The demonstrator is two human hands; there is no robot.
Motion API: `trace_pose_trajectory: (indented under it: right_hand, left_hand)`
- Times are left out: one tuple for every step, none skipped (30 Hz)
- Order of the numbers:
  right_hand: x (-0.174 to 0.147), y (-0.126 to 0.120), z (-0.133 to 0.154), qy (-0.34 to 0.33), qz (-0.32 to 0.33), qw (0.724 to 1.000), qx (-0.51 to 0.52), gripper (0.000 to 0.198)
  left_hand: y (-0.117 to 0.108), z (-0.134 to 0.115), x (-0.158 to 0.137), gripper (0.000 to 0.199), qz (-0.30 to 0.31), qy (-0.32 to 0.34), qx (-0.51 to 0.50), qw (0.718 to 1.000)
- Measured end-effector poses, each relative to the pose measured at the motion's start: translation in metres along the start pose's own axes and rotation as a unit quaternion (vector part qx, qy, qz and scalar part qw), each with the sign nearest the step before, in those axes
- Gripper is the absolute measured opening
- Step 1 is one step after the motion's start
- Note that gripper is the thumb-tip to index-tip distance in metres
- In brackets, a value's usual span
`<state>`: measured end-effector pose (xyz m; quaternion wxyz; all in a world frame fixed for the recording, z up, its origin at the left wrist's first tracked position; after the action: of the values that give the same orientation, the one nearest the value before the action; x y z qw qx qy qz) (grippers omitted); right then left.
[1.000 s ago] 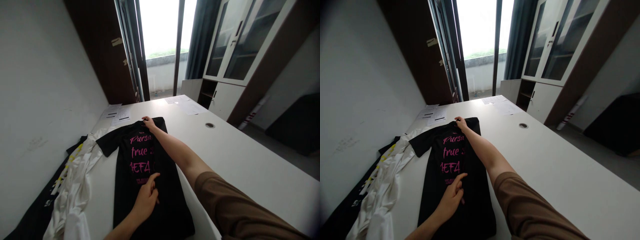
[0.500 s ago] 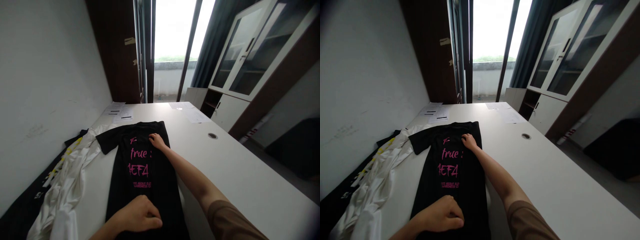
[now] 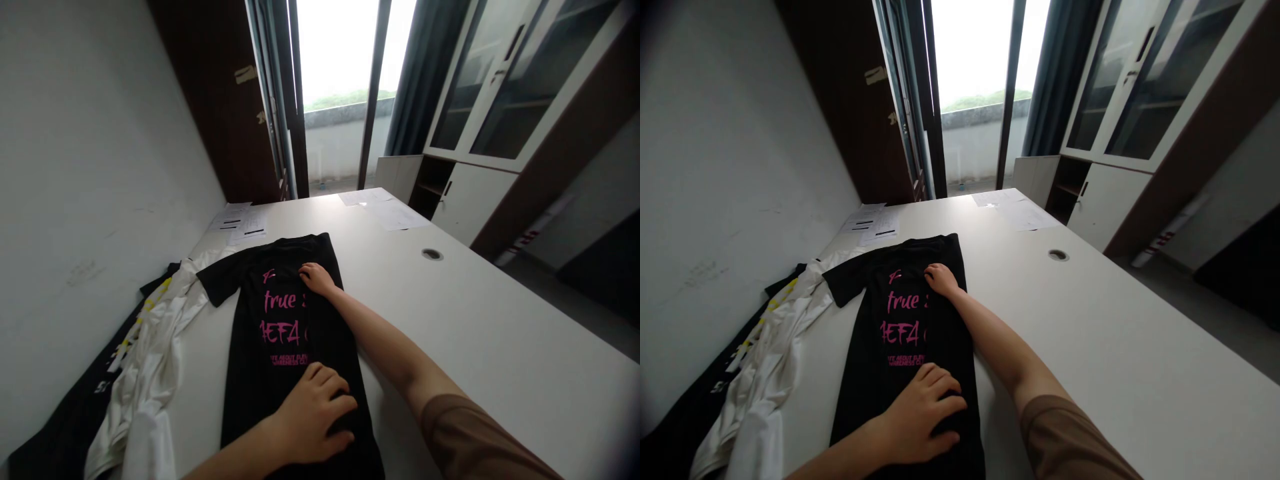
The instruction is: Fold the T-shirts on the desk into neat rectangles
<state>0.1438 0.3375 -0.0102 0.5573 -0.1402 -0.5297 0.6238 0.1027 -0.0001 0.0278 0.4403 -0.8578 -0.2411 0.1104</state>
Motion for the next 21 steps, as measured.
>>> trace_pose_trajectory:
  right_hand:
    - [-0.001, 0.000, 0.001, -0.002, 0.001, 1.000, -0.002, 0.022]
    - [-0.001, -0.001, 0.002, -0.004, 0.003, 1.000, -0.005, 0.022]
    - [-0.001, -0.001, 0.003, -0.005, 0.006, 1.000, -0.007, 0.022]
    - [-0.002, -0.001, 0.003, -0.006, 0.008, 1.000, -0.009, 0.022]
    - [-0.002, -0.001, 0.003, -0.005, 0.010, 1.000, -0.011, 0.022]
    - [-0.003, -0.001, 0.003, -0.005, 0.011, 1.000, -0.012, 0.022]
    - [-0.003, -0.001, 0.003, -0.004, 0.013, 1.000, -0.012, 0.022]
    - [-0.004, 0.000, 0.003, -0.003, 0.015, 1.000, -0.012, 0.023]
    - [-0.004, 0.000, 0.002, -0.002, 0.018, 1.000, -0.011, 0.023]
    - [-0.005, 0.000, 0.002, -0.001, 0.020, 1.000, -0.009, 0.024]
    - [-0.006, 0.001, 0.002, -0.001, 0.023, 1.000, -0.008, 0.025]
    - [-0.007, 0.001, 0.002, -0.002, 0.026, 1.000, -0.008, 0.026]
    - [-0.008, 0.001, 0.002, -0.002, 0.028, 1.000, -0.010, 0.027]
    - [-0.009, 0.002, 0.002, -0.003, 0.030, 0.999, -0.012, 0.027]
    - [-0.009, 0.002, 0.003, -0.004, 0.033, 0.999, -0.015, 0.028]
    - [-0.010, 0.002, 0.003, -0.006, 0.035, 0.999, -0.019, 0.028]
    - [-0.011, 0.002, 0.003, -0.008, 0.037, 0.999, -0.023, 0.027]
    - [-0.011, 0.002, 0.004, -0.010, 0.038, 0.999, -0.026, 0.027]
    - [-0.011, 0.002, 0.004, -0.013, 0.038, 0.999, -0.029, 0.027]
    - [-0.011, 0.002, 0.004, -0.016, 0.038, 0.999, -0.031, 0.027]
    - [-0.011, 0.002, 0.004, -0.018, 0.037, 0.999, -0.032, 0.027]
  left_hand:
    - [0.004, -0.008, 0.004, 0.049, 0.022, 0.023, 0.019, 0.999]
    - [0.007, -0.015, 0.008, 0.053, 0.040, 0.039, 0.038, 0.998]
    - [0.009, -0.020, 0.013, 0.056, 0.054, 0.048, 0.056, 0.996]
    - [0.012, -0.024, 0.019, 0.060, 0.063, 0.052, 0.074, 0.994]
    - [0.014, -0.028, 0.026, 0.063, 0.069, 0.054, 0.092, 0.992]
    - [0.017, -0.032, 0.032, 0.066, 0.071, 0.060, 0.108, 0.990]
    - [0.022, -0.037, 0.037, 0.066, 0.073, 0.071, 0.122, 0.987]
    - [0.028, -0.041, 0.042, 0.066, 0.075, 0.088, 0.132, 0.985]
    - [0.035, -0.046, 0.045, 0.064, 0.076, 0.111, 0.139, 0.981]
    - [0.043, -0.051, 0.046, 0.058, 0.078, 0.139, 0.144, 0.977]
    - [0.051, -0.054, 0.045, 0.048, 0.082, 0.167, 0.144, 0.972]
    - [0.057, -0.057, 0.043, 0.037, 0.086, 0.192, 0.141, 0.967]
    - [0.063, -0.059, 0.040, 0.028, 0.091, 0.212, 0.134, 0.964]
    - [0.065, -0.059, 0.037, 0.022, 0.097, 0.225, 0.126, 0.961]
    - [0.066, -0.059, 0.034, 0.020, 0.103, 0.231, 0.116, 0.961]
    - [0.063, -0.058, 0.032, 0.021, 0.108, 0.232, 0.106, 0.961]
    - [0.059, -0.058, 0.030, 0.024, 0.114, 0.231, 0.095, 0.962]
    - [0.054, -0.058, 0.028, 0.028, 0.120, 0.231, 0.082, 0.962]
    - [0.048, -0.057, 0.027, 0.032, 0.125, 0.229, 0.069, 0.963]
    - [0.041, -0.057, 0.026, 0.036, 0.128, 0.224, 0.056, 0.964]
    - [0.036, -0.056, 0.027, 0.039, 0.131, 0.217, 0.046, 0.966]
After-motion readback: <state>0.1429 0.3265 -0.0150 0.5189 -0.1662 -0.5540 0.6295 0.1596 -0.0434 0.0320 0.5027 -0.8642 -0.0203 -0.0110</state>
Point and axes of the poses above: each hand's wrist, its own x-axis towards the middle knuckle, its own y-axis out of the palm, z = x × y, the point moved 10 cm from there along x, towards the middle knuckle, and after that the axes turned 10 degrees about -x, right-handed, at the moved point
